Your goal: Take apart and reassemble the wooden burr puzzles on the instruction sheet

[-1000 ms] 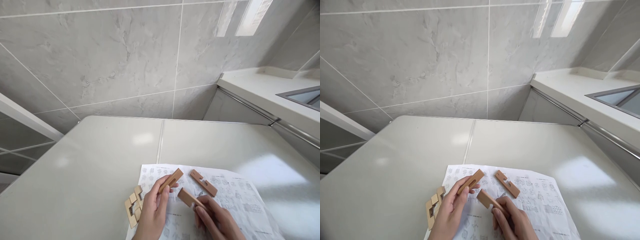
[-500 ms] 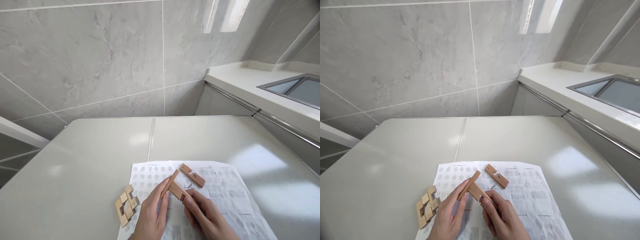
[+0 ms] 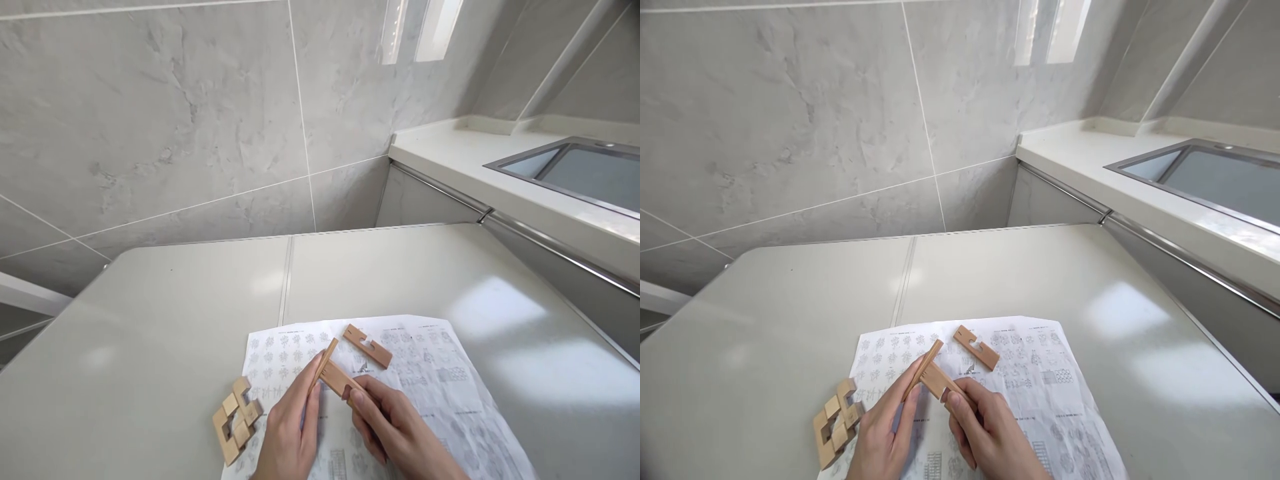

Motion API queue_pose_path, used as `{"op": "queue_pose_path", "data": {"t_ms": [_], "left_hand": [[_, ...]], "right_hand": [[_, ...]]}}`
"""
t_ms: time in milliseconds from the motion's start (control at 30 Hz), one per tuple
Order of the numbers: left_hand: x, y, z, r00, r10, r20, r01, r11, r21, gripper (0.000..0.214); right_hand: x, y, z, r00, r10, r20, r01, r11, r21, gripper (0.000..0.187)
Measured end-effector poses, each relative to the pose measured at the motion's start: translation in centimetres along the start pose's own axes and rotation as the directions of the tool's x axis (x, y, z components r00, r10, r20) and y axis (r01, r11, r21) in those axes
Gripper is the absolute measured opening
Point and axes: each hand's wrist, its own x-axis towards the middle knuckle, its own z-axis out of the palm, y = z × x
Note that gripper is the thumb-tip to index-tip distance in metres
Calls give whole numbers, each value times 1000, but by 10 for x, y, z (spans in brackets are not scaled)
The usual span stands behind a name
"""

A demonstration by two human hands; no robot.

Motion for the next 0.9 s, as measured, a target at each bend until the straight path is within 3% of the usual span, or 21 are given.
{"op": "queue_pose_path", "data": {"t_ms": [533,900], "left_hand": [[1,-3,-3,999,51,0,-51,999,-2,46],[2,-2,-2,1000,27,16,-27,1000,11,46]], "right_hand": [[2,8,-2,998,9,65,-12,999,38,62],[2,9,-2,999,28,29,-29,999,18,65]]}}
